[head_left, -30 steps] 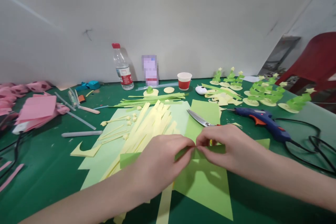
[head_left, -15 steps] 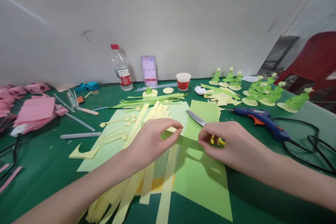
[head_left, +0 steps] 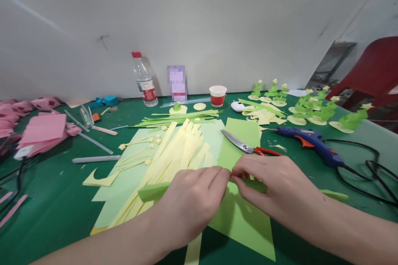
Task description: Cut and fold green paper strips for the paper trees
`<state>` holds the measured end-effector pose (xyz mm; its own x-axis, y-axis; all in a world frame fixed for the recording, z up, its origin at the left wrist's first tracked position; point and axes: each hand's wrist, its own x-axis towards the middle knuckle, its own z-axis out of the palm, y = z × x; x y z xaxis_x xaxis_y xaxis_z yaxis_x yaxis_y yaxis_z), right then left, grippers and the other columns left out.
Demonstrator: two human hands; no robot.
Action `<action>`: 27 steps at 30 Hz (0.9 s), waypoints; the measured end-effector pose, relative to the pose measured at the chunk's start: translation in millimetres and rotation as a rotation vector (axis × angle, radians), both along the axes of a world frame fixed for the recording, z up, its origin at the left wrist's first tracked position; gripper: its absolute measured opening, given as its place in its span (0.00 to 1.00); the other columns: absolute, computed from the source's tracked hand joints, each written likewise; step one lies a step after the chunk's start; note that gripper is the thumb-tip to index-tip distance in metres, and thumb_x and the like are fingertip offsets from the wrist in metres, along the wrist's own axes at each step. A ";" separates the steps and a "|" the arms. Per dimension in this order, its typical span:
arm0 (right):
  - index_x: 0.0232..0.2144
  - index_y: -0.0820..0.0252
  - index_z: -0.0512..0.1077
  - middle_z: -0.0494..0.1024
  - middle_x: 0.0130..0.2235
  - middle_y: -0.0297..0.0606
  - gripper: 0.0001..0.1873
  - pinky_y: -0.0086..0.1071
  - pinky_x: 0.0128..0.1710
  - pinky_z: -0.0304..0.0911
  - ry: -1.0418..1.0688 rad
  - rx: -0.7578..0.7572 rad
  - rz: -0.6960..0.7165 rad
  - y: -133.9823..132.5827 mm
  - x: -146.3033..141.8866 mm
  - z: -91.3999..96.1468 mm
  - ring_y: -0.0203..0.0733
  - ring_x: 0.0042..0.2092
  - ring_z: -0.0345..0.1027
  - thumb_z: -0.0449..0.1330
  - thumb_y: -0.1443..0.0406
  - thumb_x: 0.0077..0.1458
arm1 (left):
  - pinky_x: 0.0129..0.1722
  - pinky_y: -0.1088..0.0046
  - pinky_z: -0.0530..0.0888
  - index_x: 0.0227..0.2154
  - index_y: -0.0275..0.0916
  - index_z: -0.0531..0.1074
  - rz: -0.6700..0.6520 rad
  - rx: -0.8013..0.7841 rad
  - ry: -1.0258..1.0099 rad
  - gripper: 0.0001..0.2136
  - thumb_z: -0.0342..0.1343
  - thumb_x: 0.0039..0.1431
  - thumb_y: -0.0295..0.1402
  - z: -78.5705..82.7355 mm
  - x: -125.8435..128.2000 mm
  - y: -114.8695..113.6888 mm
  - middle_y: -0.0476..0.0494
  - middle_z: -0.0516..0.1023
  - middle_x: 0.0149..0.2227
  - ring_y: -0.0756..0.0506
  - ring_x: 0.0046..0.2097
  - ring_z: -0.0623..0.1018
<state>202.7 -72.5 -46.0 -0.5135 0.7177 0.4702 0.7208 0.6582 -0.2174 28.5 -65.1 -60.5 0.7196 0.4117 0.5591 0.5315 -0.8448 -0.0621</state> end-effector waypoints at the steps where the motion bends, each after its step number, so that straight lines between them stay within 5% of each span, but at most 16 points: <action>1: 0.21 0.63 0.68 0.70 0.20 0.31 0.09 0.25 0.18 0.52 -0.005 0.033 0.004 -0.3 0.0 -1.9 0.31 0.20 0.62 0.51 0.73 0.49 | 0.17 0.75 0.65 0.31 0.31 0.69 -0.005 0.050 0.036 0.10 0.43 0.56 0.19 -1.2 0.0 -0.8 0.45 0.75 0.25 0.49 0.23 0.73; 7: 0.18 0.62 0.65 0.66 0.17 0.30 0.11 0.25 0.18 0.49 -0.032 0.154 0.004 0.2 0.7 -7.1 0.30 0.18 0.58 0.48 0.73 0.48 | 0.16 0.80 0.63 0.24 0.36 0.69 0.085 -0.156 -0.028 0.10 0.44 0.55 0.23 -0.4 -0.1 6.8 0.50 0.73 0.19 0.53 0.19 0.71; 16: 0.17 0.60 0.65 0.68 0.16 0.30 0.07 0.24 0.17 0.48 -0.128 0.027 -0.157 14.1 24.3 20.4 0.31 0.17 0.57 0.52 0.72 0.43 | 0.27 0.77 0.71 0.24 0.36 0.73 0.352 -0.568 -0.110 0.09 0.48 0.52 0.25 27.0 -17.6 44.2 0.50 0.79 0.25 0.50 0.26 0.75; 27: 0.14 0.59 0.65 0.69 0.16 0.29 0.07 0.23 0.16 0.50 -0.239 -0.121 -0.194 17.6 25.5 21.6 0.32 0.18 0.61 0.54 0.74 0.37 | 0.28 0.71 0.70 0.24 0.38 0.75 0.539 -0.559 0.043 0.10 0.49 0.49 0.28 27.3 -32.2 63.7 0.45 0.80 0.29 0.43 0.31 0.77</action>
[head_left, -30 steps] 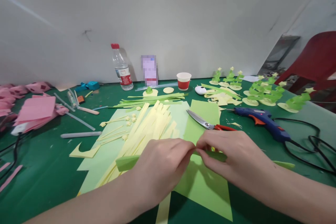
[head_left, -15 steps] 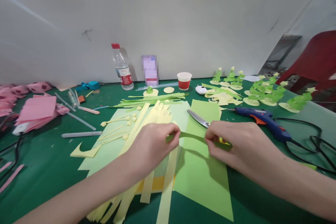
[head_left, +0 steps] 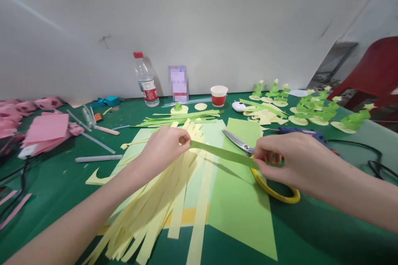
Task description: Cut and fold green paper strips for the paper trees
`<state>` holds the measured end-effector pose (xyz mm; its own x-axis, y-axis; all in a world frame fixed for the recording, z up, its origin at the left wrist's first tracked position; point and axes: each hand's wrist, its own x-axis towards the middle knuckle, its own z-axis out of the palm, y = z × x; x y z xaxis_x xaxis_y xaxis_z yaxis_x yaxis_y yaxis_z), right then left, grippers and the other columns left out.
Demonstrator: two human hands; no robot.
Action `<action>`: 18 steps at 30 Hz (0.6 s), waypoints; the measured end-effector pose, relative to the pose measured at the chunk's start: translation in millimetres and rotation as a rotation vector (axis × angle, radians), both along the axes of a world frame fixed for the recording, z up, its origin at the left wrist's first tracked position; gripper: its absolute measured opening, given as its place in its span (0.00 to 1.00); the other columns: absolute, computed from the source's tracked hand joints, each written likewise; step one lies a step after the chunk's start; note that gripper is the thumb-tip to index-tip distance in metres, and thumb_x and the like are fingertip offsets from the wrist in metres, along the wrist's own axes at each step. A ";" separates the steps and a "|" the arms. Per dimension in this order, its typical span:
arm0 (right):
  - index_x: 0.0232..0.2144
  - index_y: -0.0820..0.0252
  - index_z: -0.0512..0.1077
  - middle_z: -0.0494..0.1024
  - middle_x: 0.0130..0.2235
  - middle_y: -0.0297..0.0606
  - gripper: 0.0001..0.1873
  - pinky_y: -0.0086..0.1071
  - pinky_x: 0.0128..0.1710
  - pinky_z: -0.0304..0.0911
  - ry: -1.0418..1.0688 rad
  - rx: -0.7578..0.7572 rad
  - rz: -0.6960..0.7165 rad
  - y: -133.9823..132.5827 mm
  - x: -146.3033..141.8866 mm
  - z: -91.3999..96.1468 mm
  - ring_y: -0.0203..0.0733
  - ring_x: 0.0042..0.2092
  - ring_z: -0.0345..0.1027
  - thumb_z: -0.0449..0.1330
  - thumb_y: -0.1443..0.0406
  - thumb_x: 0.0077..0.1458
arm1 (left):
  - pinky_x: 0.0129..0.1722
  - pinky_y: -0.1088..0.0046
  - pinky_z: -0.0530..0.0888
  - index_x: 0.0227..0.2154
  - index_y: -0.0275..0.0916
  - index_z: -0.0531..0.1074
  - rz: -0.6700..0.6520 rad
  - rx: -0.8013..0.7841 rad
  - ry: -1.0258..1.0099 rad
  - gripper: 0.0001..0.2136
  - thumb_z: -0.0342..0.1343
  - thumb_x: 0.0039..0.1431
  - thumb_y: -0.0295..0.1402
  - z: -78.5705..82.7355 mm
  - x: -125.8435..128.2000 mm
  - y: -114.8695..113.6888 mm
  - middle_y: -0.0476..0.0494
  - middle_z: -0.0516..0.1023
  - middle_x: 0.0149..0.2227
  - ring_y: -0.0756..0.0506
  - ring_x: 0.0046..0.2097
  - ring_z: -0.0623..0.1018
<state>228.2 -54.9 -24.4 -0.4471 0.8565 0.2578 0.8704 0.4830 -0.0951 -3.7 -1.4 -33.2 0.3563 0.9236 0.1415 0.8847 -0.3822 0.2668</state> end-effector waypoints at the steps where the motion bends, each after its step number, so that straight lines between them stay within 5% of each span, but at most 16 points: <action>1: 0.14 0.59 0.66 0.69 0.16 0.29 0.07 0.23 0.16 0.50 -0.001 -0.004 -0.003 -0.4 0.0 -0.9 0.32 0.18 0.60 0.54 0.74 0.36 | 0.28 0.70 0.69 0.24 0.38 0.75 0.006 0.003 0.017 0.10 0.49 0.49 0.28 -0.8 -1.0 0.9 0.45 0.80 0.29 0.42 0.31 0.76; 6: 0.13 0.60 0.63 0.66 0.14 0.29 0.08 0.23 0.15 0.48 0.031 -0.010 0.000 -3.7 3.4 3.4 0.31 0.16 0.57 0.54 0.74 0.36 | 0.26 0.68 0.68 0.22 0.37 0.74 0.097 0.080 0.045 0.10 0.47 0.50 0.27 -0.4 -13.3 14.1 0.40 0.79 0.27 0.39 0.31 0.76; 9: 0.14 0.60 0.65 0.68 0.16 0.29 0.07 0.23 0.17 0.50 0.091 -0.054 0.038 -7.0 1.8 6.9 0.31 0.18 0.59 0.54 0.74 0.38 | 0.32 0.71 0.70 0.31 0.38 0.74 0.063 0.113 -0.027 0.11 0.45 0.55 0.30 4.0 -10.2 9.1 0.43 0.79 0.36 0.43 0.37 0.76; 11: 0.16 0.60 0.67 0.70 0.17 0.29 0.08 0.23 0.19 0.52 0.127 -0.104 0.069 -10.2 -2.7 5.8 0.31 0.20 0.61 0.53 0.75 0.39 | 0.37 0.76 0.71 0.36 0.40 0.73 -0.041 0.101 -0.105 0.12 0.44 0.59 0.33 5.8 0.9 -6.1 0.48 0.78 0.40 0.47 0.41 0.76; 15: 0.18 0.60 0.67 0.71 0.19 0.29 0.09 0.23 0.20 0.52 0.192 -0.118 0.125 -18.4 -14.7 -2.3 0.30 0.20 0.60 0.51 0.75 0.41 | 0.34 0.78 0.72 0.32 0.38 0.73 -0.410 0.030 -0.298 0.09 0.48 0.58 0.31 0.8 26.8 -44.1 0.50 0.79 0.32 0.50 0.32 0.77; 18: 0.17 0.61 0.66 0.69 0.17 0.28 0.09 0.22 0.19 0.50 0.227 -0.034 0.162 -23.3 -20.2 -7.1 0.28 0.19 0.58 0.51 0.75 0.42 | 0.46 0.73 0.70 0.27 0.37 0.73 -0.528 0.082 -0.266 0.09 0.48 0.58 0.26 -6.3 35.4 -59.0 0.52 0.77 0.25 0.53 0.26 0.74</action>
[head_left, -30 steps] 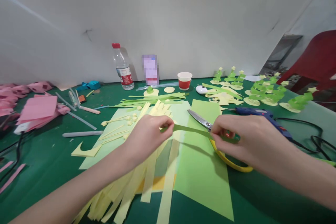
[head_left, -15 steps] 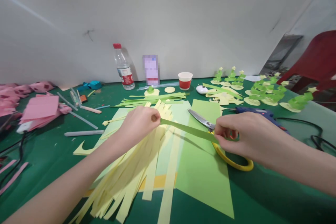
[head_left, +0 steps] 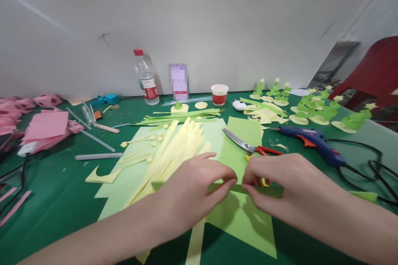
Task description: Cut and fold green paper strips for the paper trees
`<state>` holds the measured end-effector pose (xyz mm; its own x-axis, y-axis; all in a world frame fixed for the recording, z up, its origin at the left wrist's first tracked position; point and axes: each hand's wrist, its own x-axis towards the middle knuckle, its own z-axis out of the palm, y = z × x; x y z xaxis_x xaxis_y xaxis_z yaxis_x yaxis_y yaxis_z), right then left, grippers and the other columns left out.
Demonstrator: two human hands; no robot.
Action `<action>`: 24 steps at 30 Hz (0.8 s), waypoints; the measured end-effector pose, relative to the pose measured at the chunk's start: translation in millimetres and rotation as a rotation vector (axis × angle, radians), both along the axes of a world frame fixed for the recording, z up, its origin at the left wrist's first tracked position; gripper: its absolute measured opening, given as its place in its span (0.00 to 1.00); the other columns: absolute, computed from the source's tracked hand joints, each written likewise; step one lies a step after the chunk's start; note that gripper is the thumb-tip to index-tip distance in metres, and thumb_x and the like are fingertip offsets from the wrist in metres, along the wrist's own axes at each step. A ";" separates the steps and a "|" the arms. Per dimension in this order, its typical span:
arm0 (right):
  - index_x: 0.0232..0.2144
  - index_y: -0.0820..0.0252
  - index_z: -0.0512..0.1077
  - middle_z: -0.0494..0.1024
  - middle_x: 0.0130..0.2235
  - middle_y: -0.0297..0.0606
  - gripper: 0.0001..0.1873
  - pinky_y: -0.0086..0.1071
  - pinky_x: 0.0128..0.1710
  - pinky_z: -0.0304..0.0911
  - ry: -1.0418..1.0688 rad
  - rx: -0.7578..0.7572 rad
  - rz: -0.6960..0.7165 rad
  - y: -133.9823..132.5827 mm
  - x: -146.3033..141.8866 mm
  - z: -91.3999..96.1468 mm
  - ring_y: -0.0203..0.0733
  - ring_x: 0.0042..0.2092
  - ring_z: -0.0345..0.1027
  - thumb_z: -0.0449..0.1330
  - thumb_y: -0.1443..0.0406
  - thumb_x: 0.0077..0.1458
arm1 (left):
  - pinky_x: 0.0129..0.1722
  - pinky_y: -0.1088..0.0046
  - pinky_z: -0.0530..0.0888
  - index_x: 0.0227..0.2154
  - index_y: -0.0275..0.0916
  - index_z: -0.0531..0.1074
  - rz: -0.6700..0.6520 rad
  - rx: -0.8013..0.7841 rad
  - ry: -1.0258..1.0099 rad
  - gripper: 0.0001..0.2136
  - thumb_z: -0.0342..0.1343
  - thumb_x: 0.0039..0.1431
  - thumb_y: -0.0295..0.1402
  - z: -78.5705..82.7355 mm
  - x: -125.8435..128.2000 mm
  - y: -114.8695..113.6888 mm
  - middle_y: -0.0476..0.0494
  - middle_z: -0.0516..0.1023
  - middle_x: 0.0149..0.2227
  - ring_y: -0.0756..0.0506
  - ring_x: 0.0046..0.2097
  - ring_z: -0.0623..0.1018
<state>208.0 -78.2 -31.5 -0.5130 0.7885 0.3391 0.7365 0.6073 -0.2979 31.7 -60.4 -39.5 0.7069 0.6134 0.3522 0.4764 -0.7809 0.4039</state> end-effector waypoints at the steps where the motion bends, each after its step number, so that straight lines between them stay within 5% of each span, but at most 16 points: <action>1: 0.16 0.61 0.66 0.68 0.17 0.28 0.09 0.22 0.19 0.49 0.007 0.020 0.001 -1.1 -0.9 -0.7 0.28 0.18 0.57 0.51 0.75 0.42 | 0.51 0.70 0.67 0.27 0.36 0.73 -0.022 0.022 -0.011 0.09 0.48 0.58 0.26 -1.8 0.7 -2.1 0.52 0.77 0.25 0.53 0.25 0.74; 3: 0.16 0.61 0.65 0.67 0.16 0.27 0.09 0.22 0.18 0.48 0.012 0.029 0.001 -2.5 -2.0 -1.1 0.27 0.18 0.56 0.52 0.74 0.42 | 0.50 0.72 0.67 0.27 0.35 0.72 -0.038 0.051 -0.047 0.08 0.48 0.58 0.25 -3.8 0.4 -4.3 0.52 0.77 0.25 0.54 0.25 0.74; 8: 0.17 0.62 0.65 0.67 0.16 0.28 0.09 0.22 0.19 0.48 0.049 0.032 0.019 -4.1 -4.3 -4.1 0.28 0.18 0.56 0.50 0.75 0.43 | 0.21 0.81 0.67 0.25 0.34 0.72 0.001 0.114 -0.040 0.07 0.50 0.55 0.24 -5.2 -1.5 -7.2 0.49 0.75 0.22 0.53 0.22 0.72; 17: 0.17 0.61 0.62 0.64 0.17 0.27 0.08 0.24 0.20 0.46 0.106 0.027 -0.044 -3.0 -4.2 -11.4 0.28 0.19 0.52 0.48 0.74 0.43 | 0.21 0.81 0.65 0.26 0.35 0.71 0.025 0.151 -0.030 0.08 0.48 0.56 0.24 -6.1 -2.4 -4.8 0.51 0.75 0.22 0.54 0.22 0.70; 24: 0.18 0.62 0.65 0.67 0.17 0.28 0.09 0.23 0.19 0.48 0.039 0.011 0.039 -2.4 -4.5 -9.8 0.28 0.20 0.57 0.50 0.75 0.45 | 0.19 0.79 0.64 0.23 0.35 0.72 0.041 0.204 -0.014 0.09 0.48 0.55 0.23 -9.0 -2.4 -5.9 0.51 0.73 0.19 0.53 0.20 0.70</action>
<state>203.5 -80.6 -41.3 -0.5293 0.7645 0.3680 0.7001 0.6386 -0.3196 29.3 -66.3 -48.5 0.6768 0.5570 0.4813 0.5055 -0.8270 0.2463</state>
